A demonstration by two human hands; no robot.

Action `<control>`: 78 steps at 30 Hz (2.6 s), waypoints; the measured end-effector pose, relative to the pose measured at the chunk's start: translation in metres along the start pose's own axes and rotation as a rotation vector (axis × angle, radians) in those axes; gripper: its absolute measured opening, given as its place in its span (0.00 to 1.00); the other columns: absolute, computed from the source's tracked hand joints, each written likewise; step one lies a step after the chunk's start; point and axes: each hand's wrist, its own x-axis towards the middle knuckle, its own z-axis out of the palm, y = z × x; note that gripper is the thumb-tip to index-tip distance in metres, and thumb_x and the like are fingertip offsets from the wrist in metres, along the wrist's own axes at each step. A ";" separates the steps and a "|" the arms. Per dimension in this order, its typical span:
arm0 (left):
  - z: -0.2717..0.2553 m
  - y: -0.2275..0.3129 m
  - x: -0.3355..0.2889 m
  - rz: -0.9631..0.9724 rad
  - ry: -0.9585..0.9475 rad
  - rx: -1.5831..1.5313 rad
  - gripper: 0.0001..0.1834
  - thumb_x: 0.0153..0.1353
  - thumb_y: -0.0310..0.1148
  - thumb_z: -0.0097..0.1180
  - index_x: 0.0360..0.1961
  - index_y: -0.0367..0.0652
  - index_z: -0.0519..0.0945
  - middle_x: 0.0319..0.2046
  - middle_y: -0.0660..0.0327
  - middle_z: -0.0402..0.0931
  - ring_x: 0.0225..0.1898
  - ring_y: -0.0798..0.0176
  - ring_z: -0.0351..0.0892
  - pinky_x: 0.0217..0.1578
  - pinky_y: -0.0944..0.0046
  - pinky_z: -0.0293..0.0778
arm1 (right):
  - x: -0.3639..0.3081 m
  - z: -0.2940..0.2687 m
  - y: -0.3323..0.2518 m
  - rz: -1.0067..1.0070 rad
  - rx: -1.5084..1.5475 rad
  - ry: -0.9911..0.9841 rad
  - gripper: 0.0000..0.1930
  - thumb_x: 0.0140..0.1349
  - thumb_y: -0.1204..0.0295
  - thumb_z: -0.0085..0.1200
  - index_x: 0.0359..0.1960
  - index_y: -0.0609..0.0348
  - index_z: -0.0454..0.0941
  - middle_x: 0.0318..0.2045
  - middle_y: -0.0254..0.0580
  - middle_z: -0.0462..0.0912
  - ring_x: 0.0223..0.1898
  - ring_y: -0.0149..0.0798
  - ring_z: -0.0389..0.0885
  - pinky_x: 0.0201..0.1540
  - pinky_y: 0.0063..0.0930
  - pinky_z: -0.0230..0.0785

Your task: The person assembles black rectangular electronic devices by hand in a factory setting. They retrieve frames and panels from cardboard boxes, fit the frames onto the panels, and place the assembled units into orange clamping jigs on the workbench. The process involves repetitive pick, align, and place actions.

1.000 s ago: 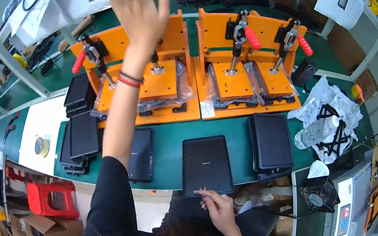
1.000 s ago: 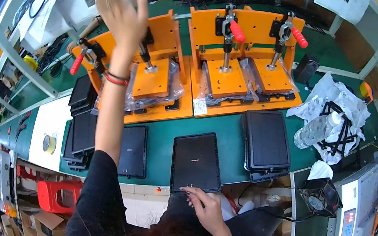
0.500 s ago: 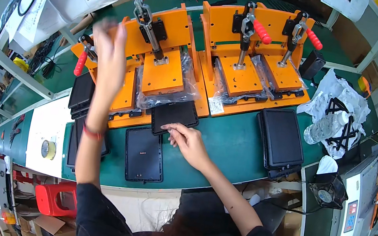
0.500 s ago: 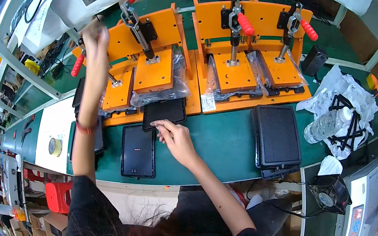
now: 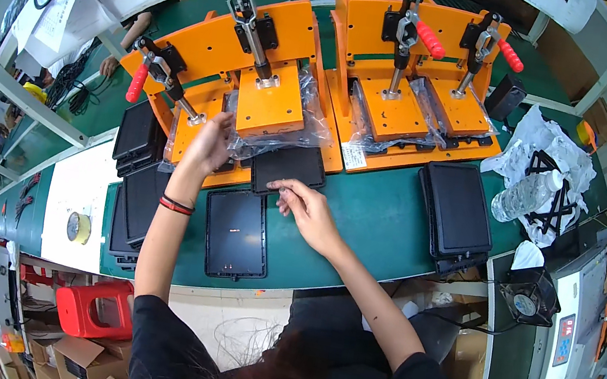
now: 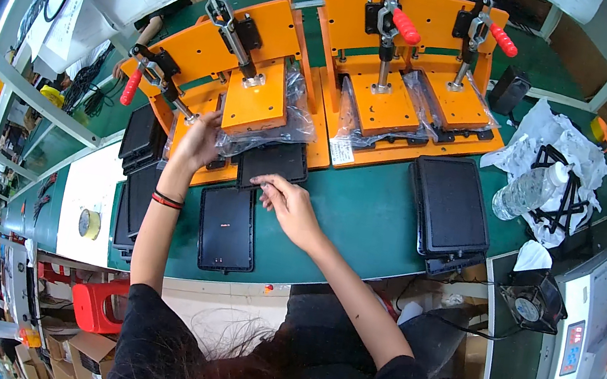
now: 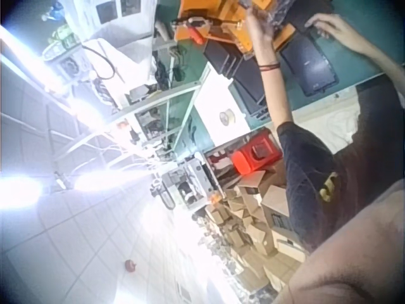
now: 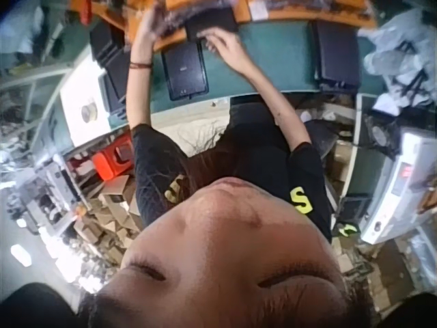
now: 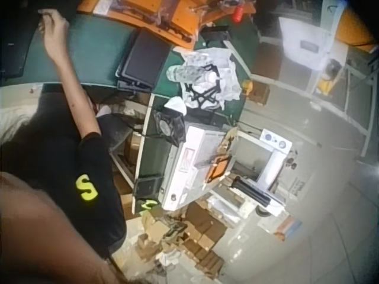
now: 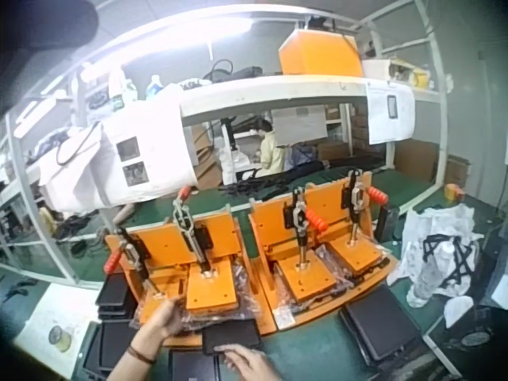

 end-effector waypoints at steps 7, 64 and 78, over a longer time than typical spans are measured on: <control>0.013 0.015 -0.015 -0.136 -0.216 -0.230 0.24 0.66 0.45 0.41 0.54 0.37 0.66 0.51 0.51 0.73 0.53 0.51 0.72 0.57 0.50 0.65 | 0.043 -0.004 0.024 0.147 0.089 -0.127 0.13 0.71 0.72 0.35 0.50 0.61 0.71 0.27 0.39 0.76 0.29 0.29 0.76 0.34 0.24 0.72; 0.022 -0.006 0.057 0.215 -0.289 -0.521 0.19 0.65 0.42 0.46 0.52 0.43 0.72 0.49 0.57 0.76 0.50 0.53 0.75 0.55 0.52 0.68 | -0.193 -0.032 -0.030 0.486 0.437 0.513 0.09 0.68 0.68 0.46 0.39 0.63 0.69 0.25 0.38 0.76 0.20 0.27 0.73 0.22 0.18 0.64; 0.044 0.039 -0.017 1.053 0.580 1.142 0.25 0.69 0.45 0.38 0.52 0.32 0.71 0.52 0.42 0.70 0.53 0.47 0.70 0.53 0.57 0.64 | -0.213 -0.038 -0.027 0.537 0.432 0.296 0.15 0.72 0.65 0.38 0.43 0.69 0.66 0.35 0.53 0.79 0.37 0.41 0.82 0.41 0.28 0.76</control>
